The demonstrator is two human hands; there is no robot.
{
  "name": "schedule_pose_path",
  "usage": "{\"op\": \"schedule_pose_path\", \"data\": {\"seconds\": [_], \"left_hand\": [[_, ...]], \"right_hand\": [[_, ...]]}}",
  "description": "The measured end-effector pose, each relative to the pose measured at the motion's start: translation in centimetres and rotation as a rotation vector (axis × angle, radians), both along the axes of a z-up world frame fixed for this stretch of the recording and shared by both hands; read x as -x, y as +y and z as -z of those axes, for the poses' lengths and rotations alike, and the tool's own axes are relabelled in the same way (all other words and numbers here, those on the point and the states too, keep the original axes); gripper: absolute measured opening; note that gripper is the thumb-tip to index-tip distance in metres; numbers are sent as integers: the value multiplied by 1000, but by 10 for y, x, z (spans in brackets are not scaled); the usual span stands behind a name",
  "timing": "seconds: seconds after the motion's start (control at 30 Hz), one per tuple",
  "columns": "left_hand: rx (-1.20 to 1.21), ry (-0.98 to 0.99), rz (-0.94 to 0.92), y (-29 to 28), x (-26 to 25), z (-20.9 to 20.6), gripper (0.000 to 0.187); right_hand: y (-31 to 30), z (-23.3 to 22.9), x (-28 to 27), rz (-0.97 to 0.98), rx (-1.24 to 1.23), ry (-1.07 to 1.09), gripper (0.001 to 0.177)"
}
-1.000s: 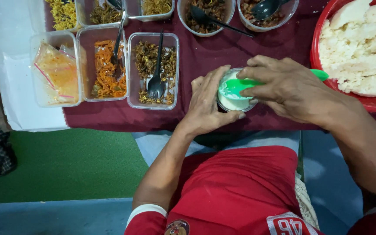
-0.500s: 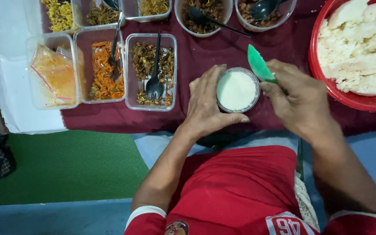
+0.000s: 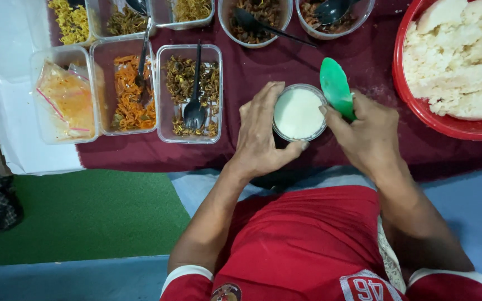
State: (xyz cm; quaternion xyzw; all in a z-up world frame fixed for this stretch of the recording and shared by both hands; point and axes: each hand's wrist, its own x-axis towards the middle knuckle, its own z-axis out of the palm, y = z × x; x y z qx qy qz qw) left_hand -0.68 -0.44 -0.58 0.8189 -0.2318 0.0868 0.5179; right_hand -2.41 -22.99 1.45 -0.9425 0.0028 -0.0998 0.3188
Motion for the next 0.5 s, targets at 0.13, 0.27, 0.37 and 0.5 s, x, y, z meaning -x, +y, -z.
{"op": "schedule_pose_path", "data": {"seconds": [0.13, 0.27, 0.37, 0.5], "left_hand": [[12, -6, 22, 4, 0, 4, 96], [40, 6, 40, 5, 0, 6, 97], [45, 0, 17, 3, 1, 6, 104], [42, 2, -10, -1, 0, 8, 115]], "right_hand": [[2, -3, 8, 47, -79, 100, 33], [3, -4, 22, 57, 7, 114, 30], [8, -21, 24, -74, 84, -69, 22], [15, -39, 29, -213, 148, -272, 24]]}}
